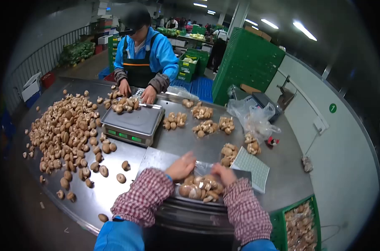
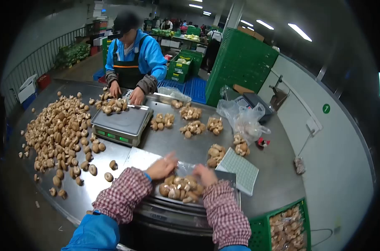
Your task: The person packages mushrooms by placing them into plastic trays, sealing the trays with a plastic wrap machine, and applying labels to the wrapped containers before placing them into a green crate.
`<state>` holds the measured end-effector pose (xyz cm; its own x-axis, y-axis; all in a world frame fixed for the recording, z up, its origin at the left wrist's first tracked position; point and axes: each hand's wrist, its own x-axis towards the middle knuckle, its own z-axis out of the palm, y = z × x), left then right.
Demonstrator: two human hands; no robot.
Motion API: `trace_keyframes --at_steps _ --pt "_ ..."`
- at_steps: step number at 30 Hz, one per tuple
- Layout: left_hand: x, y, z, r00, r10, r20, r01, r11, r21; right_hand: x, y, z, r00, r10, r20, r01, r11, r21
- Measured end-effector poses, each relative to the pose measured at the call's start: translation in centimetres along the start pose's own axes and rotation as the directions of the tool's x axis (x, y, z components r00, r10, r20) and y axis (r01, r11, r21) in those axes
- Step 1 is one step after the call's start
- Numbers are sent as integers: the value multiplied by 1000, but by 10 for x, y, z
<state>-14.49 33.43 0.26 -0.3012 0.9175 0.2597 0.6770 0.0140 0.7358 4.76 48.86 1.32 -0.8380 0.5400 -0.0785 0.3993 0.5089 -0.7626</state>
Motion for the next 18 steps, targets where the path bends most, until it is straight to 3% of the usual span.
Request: trace_keyframes --at_steps 1,2,3,4,5,6,7,9,10,11,13,14,17,18 --pt "-5 -13 3 974 181 135 -187 982 36 -8 10 7 928 -369 60 366 865 -343" --pt "-8 -12 -2 969 74 236 -38 987 -155 -16 15 6 967 -245 66 248 968 -46" --pt "-15 -5 -12 933 -19 360 144 935 -324 -25 12 3 971 -224 82 227 973 -35" --pt "-20 0 -21 863 -67 500 330 826 -458 -37 -2 -4 993 -60 98 39 978 205" --pt "-23 7 -34 776 -76 626 503 674 -542 -49 -17 -11 985 94 142 -146 896 420" --pt "-27 19 -49 747 -72 661 520 682 -514 -56 -32 -18 956 181 229 -290 670 684" --pt "-32 23 -54 749 -73 658 518 683 -514 -58 -24 -18 957 177 229 -288 671 683" --pt "-39 30 -60 536 -93 839 750 509 -423 -60 -16 -17 881 218 420 -456 627 631" --pt "-40 26 -53 582 -122 804 706 565 -426 -61 -20 -15 912 211 351 -386 731 563" --pt "-45 27 -51 588 -124 799 705 564 -431 -69 -24 -17 912 206 355 -384 735 559" --pt "-56 50 -64 636 -254 728 640 701 -315 -95 -53 -19 867 348 357 -498 613 614" --pt "-74 61 -67 657 -200 727 584 744 -323 -117 -62 -15 869 352 348 -493 570 657" --pt "-147 94 -78 501 -174 848 674 693 -257 -196 -80 2 845 338 415 -523 686 506" --pt "-173 101 -80 530 -172 831 723 603 -336 -218 -80 12 828 336 448 -550 640 537"
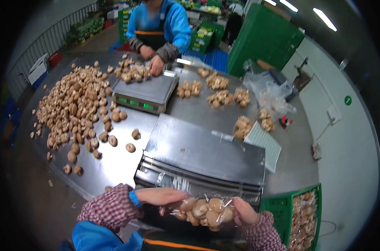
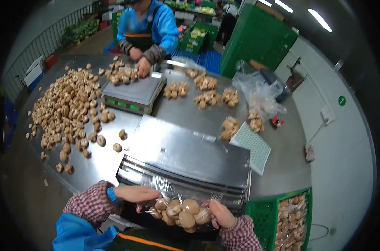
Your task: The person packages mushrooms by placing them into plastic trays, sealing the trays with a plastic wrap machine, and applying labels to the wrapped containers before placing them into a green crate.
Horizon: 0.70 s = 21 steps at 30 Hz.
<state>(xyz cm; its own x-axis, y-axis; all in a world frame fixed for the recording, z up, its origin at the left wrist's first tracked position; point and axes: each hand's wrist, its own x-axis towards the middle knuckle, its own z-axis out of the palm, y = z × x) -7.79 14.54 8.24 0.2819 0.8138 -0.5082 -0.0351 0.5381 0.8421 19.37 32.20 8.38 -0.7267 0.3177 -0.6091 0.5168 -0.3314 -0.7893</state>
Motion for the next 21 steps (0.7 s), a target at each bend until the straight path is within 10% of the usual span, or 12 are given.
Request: trace_keyframes --at_steps 3,5,7,11,15,19,21 --pt "-26 -62 25 971 -54 -231 6 980 -200 -13 52 13 996 80 50 -86 988 125" --pt "-13 -105 25 854 -180 -488 12 945 -327 -8 58 22 982 -103 -160 61 967 -249" --pt "-11 -120 34 736 -159 -658 -260 832 -491 -9 99 11 920 -12 -393 16 1000 7" --pt "-2 -110 65 545 18 -838 -228 965 -127 -18 147 28 832 -153 -534 66 982 -178" --pt "18 -131 74 254 564 -786 -33 817 576 -9 158 33 565 -389 -727 185 919 -348" --pt "-25 -123 82 202 -171 -964 -314 921 -230 -68 125 43 690 72 -721 378 813 443" --pt "-52 -160 102 251 -248 -936 -573 741 -350 -80 160 61 693 98 -714 314 851 422"
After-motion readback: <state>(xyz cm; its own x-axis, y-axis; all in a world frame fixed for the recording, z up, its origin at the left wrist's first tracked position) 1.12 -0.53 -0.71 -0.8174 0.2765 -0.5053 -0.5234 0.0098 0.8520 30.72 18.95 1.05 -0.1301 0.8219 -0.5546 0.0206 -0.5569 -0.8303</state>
